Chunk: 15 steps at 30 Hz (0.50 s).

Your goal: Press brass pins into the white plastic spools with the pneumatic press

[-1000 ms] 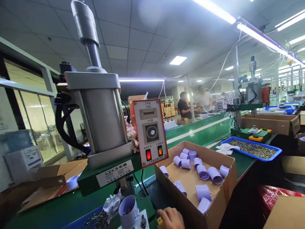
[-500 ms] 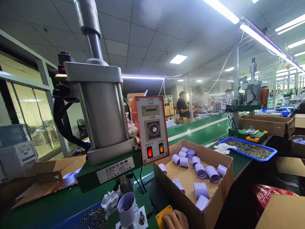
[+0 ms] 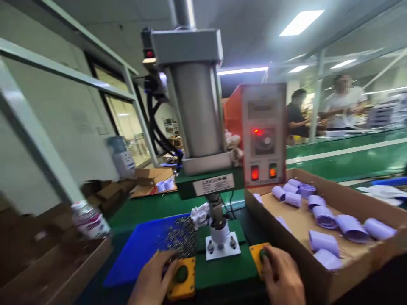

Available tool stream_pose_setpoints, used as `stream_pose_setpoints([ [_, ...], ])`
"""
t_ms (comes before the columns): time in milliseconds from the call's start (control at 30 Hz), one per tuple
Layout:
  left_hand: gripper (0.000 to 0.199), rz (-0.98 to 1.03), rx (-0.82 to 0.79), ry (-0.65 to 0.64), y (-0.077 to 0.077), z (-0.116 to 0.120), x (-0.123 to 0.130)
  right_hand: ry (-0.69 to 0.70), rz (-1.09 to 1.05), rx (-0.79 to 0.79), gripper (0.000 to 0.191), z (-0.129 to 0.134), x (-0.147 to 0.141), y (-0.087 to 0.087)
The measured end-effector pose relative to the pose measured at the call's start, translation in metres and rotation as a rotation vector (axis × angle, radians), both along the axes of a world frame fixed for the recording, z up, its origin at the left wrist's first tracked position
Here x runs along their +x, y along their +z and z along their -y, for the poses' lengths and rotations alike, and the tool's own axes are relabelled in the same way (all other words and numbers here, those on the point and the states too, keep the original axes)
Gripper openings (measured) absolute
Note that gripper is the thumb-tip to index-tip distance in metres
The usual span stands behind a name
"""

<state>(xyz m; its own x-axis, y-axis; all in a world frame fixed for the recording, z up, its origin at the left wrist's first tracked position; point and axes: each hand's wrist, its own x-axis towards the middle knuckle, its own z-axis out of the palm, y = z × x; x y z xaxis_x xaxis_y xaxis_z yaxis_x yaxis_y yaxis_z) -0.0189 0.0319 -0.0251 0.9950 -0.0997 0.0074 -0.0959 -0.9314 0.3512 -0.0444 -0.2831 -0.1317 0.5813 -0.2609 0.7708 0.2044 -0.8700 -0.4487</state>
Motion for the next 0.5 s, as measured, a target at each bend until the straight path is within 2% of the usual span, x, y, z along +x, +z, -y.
stream_pose_setpoints([
  [100, 0.029, -0.045, 0.118, -0.022, 0.007, -0.005, 0.033, 0.015, -0.099, 0.097, 0.029, 0.005, -0.002, 0.002],
  [233, 0.033, -0.195, 0.256, -0.156, -0.006, -0.005, 0.076, -0.012, -0.136, 0.125, 0.031, 0.008, 0.003, 0.004],
  [333, 0.037, -0.245, 0.362, -0.228, -0.014, 0.002, 0.086, -0.014, -0.152, 0.157, 0.031, 0.009, 0.005, 0.005],
  [500, 0.025, -0.246, 0.466, -0.22, -0.013, 0.013, 0.085, 0.023, -0.237, 0.332, 0.034, 0.006, 0.005, 0.002],
])
